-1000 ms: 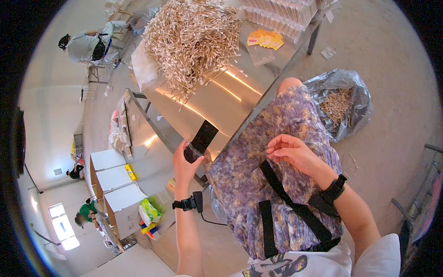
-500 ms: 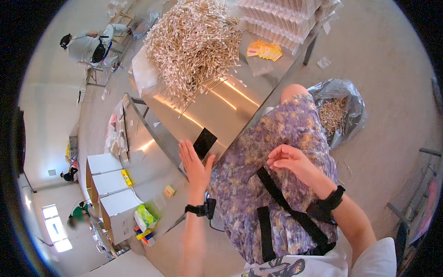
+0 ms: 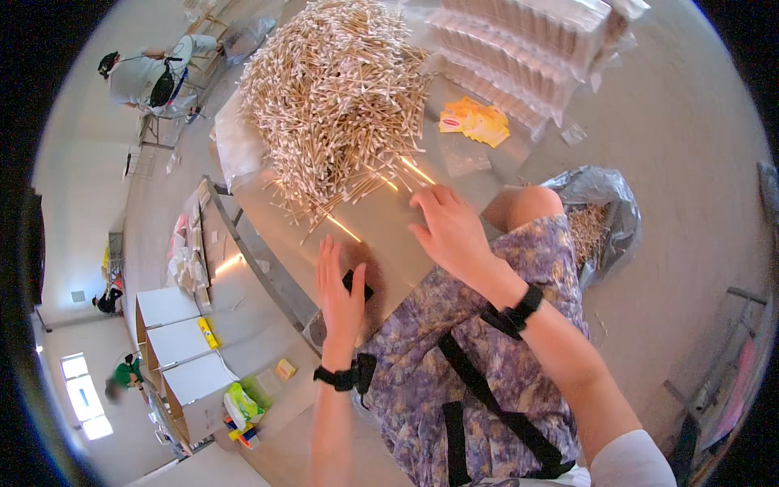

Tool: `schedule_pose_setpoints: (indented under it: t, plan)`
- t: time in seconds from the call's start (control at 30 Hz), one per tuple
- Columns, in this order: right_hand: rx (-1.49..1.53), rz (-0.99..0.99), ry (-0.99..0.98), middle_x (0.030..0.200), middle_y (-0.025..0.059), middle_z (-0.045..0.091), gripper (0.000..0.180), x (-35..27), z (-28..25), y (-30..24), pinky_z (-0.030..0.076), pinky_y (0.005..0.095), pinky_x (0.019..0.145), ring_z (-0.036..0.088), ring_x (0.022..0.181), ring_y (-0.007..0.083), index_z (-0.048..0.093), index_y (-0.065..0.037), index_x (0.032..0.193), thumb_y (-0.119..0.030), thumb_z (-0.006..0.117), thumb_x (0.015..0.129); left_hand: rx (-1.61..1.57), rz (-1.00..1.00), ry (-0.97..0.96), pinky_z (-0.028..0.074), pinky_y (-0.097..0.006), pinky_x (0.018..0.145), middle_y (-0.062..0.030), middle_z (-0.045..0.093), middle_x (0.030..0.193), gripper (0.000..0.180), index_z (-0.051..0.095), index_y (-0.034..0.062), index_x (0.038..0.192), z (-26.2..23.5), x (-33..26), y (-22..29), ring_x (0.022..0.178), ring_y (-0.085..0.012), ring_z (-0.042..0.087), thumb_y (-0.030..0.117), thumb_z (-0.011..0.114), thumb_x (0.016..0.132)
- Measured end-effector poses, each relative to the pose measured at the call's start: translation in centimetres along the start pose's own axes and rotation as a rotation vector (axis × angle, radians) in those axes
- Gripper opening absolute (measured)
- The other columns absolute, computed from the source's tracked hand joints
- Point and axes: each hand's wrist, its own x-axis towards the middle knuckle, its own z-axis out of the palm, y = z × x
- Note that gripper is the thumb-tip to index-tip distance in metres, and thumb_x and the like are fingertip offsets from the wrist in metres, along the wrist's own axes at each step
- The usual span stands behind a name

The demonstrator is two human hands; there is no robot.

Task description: The user is counting and organizing wooden-shafted swabs into plastic bags and sealing them.

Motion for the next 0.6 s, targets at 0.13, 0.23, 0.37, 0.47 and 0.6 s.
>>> schedule_pose_setpoints:
  t: [0.13, 0.23, 0.37, 0.47, 0.6]
  plan:
    - [-0.227, -0.046, 0.146, 0.122, 0.0126, 0.055, 0.047, 4.4, 3.2, 1.0, 0.045, 0.0432, 0.093, 0.054, 0.111, 0.0328, 0.055, -0.003, 0.116, -0.012, 0.076, 0.075, 0.041, 0.039, 0.04, 0.036, -0.043, 0.111, -0.014, 0.046, 0.147, 0.044, 0.054, 0.0025, 0.13, 1.6, 6.6, 0.2, 0.137, -0.035, 0.041, 0.012, 0.065, 0.089]
    - [-0.241, -0.09, 0.217, 0.128, 0.0141, 0.052, 0.048, 6.0, 4.2, 2.2, 0.045, 0.0425, 0.095, 0.053, 0.113, 0.0334, 0.054, -0.003, 0.12, -0.009, 0.074, 0.076, 0.123, 0.098, 0.099, 0.04, -0.041, 0.107, -0.0124, 0.053, 0.141, 0.039, 0.06, 0.0043, 0.124, 2.4, 9.6, -0.2, 0.13, -0.0333, 0.048, 0.01, 0.068, 0.086]
    - [-0.047, -0.1, 0.229, 0.128, 0.0144, 0.052, 0.046, 6.9, 3.7, 3.8, 0.046, 0.0423, 0.094, 0.053, 0.112, 0.0347, 0.055, -0.004, 0.122, -0.003, 0.068, 0.079, 0.082, 0.121, 0.066, 0.048, -0.039, 0.095, -0.0106, 0.065, 0.121, 0.026, 0.069, 0.0042, 0.11, 2.7, 10.2, 0.0, 0.11, -0.0313, 0.06, 0.009, 0.069, 0.084]
    - [-0.046, -0.165, 0.239, 0.119, 0.0123, 0.057, 0.037, 7.0, 3.6, 4.7, 0.048, 0.0424, 0.091, 0.055, 0.107, 0.034, 0.059, -0.004, 0.115, 0.002, 0.063, 0.079, 0.055, 0.109, 0.08, 0.052, -0.038, 0.088, -0.0094, 0.069, 0.109, 0.018, 0.072, 0.0029, 0.101, 3.7, 7.9, 0.1, 0.099, -0.0296, 0.064, 0.007, 0.068, 0.084]
    - [-0.039, -0.197, 0.108, 0.105, 0.0091, 0.061, 0.03, 5.9, 3.4, 4.4, 0.049, 0.0409, 0.087, 0.057, 0.1, 0.032, 0.063, -0.003, 0.105, 0.005, 0.06, 0.077, 0.029, 0.081, 0.088, 0.053, -0.037, 0.083, -0.0089, 0.07, 0.104, 0.013, 0.073, 0.0013, 0.095, 3.2, 3.5, 1.2, 0.094, -0.0283, 0.065, 0.003, 0.067, 0.083]
